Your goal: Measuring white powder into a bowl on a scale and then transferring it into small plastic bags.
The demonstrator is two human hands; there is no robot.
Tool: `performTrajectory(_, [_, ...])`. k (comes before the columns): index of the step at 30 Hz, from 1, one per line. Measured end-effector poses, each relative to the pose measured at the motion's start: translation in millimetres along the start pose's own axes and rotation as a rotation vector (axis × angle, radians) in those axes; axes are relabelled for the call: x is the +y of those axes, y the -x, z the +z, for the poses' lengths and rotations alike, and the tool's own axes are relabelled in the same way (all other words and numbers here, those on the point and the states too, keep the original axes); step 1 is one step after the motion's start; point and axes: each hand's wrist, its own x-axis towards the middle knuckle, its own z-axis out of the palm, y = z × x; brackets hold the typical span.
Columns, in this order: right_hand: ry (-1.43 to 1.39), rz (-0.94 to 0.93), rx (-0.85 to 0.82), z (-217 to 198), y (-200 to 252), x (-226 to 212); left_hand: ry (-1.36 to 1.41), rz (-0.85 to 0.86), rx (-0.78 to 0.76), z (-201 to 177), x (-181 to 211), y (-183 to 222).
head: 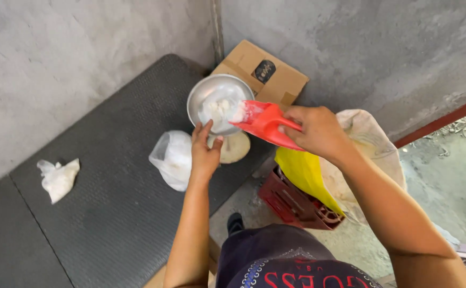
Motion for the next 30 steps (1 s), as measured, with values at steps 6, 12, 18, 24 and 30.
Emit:
performTrajectory(6, [0.380, -0.113, -0.164, 29.3, -81.1, -46.4, 0.189, -0.247, -0.155, 0.9, -11.3, -30.0])
performTrajectory(12, [0.723, -0.233, -0.291, 80.7, -130.7, -60.5, 0.285, -0.300, -0.221, 2.8, -20.2, -39.9])
performTrajectory(18, [0.879, -0.258, -0.370, 78.5, -144.0, -88.5, 0.609, -0.335, -0.198, -9.2, -18.6, -43.8])
performTrajectory(24, [0.754, -0.095, -0.282, 29.4, -122.5, -92.7, 0.672, -0.499, -0.243, -28.8, -9.4, -32.9])
performTrajectory(30, [0.377, 0.025, -0.028, 4.7, -49.2, -26.1, 0.640, -0.275, -0.088, -43.2, 1.5, -9.1])
